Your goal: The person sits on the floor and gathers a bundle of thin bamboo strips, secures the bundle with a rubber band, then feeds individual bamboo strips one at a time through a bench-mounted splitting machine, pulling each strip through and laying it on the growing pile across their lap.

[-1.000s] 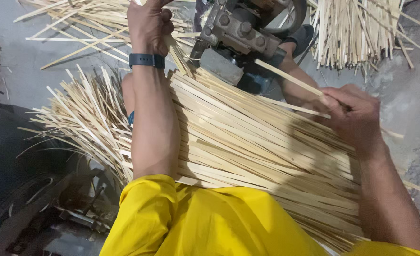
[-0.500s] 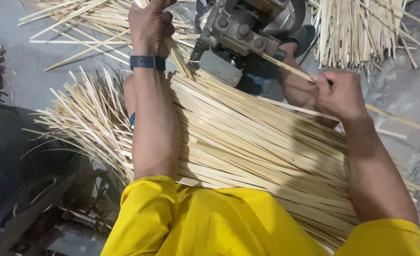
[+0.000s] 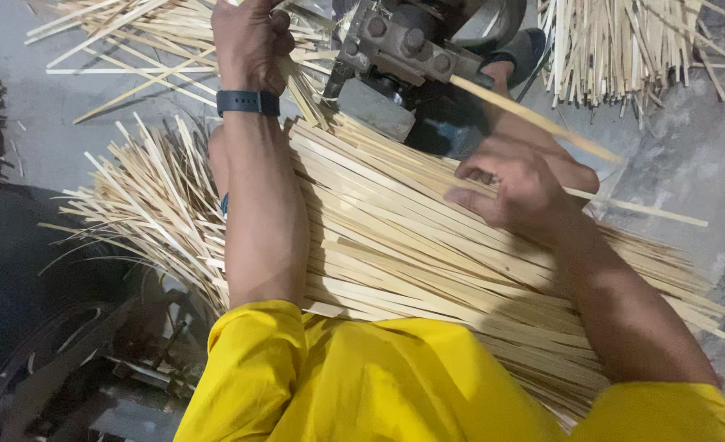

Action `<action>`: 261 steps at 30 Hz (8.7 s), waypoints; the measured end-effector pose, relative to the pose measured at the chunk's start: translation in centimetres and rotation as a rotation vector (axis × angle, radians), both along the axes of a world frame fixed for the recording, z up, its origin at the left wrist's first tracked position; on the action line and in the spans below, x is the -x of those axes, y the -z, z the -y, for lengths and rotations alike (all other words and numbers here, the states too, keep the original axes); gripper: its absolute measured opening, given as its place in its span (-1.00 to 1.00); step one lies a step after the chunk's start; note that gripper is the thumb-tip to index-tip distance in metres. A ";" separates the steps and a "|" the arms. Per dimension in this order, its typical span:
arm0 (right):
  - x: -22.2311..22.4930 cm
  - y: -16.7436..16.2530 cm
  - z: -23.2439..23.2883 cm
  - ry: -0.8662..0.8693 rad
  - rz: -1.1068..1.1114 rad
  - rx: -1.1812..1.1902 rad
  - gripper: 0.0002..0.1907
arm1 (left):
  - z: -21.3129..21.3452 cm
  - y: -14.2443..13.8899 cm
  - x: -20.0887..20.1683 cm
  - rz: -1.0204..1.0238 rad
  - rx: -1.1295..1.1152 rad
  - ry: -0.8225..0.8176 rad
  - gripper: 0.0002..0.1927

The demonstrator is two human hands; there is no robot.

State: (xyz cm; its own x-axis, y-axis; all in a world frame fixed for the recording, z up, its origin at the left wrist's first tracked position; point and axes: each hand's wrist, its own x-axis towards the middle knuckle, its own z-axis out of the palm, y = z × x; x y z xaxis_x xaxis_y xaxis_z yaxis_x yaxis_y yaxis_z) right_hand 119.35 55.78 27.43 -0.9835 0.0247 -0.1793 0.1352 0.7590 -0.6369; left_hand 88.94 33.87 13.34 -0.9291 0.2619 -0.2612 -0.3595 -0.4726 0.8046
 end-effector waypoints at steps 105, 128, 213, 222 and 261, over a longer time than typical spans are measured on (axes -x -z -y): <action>1.4 2.4 -1.0 -0.135 -0.419 -0.147 -0.77 | -0.5 -0.8 0.2 0.016 -0.003 0.018 -0.72; -5.8 2.1 -4.1 0.234 0.012 0.085 -0.88 | -0.4 -0.9 -0.1 -0.011 0.027 0.010 -0.73; -6.7 1.7 -5.1 0.431 0.020 0.243 -0.86 | 1.6 3.7 3.1 0.038 -0.230 -0.338 -0.64; -1.1 5.1 -7.7 0.366 -0.158 -0.029 -0.87 | 0.6 2.8 2.4 0.125 0.056 -0.165 -0.61; -3.9 3.8 -2.7 0.078 -0.085 0.090 -0.87 | -1.3 3.8 2.4 -0.096 0.232 -0.282 -0.71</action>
State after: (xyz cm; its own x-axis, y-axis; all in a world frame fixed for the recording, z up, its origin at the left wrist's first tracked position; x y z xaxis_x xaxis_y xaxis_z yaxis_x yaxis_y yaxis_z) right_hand 123.29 58.43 23.64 -0.9910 0.0890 -0.0999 0.1337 0.6879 -0.7134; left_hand 86.52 35.18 9.55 -0.9794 -0.0634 -0.1918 -0.1590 -0.3437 0.9255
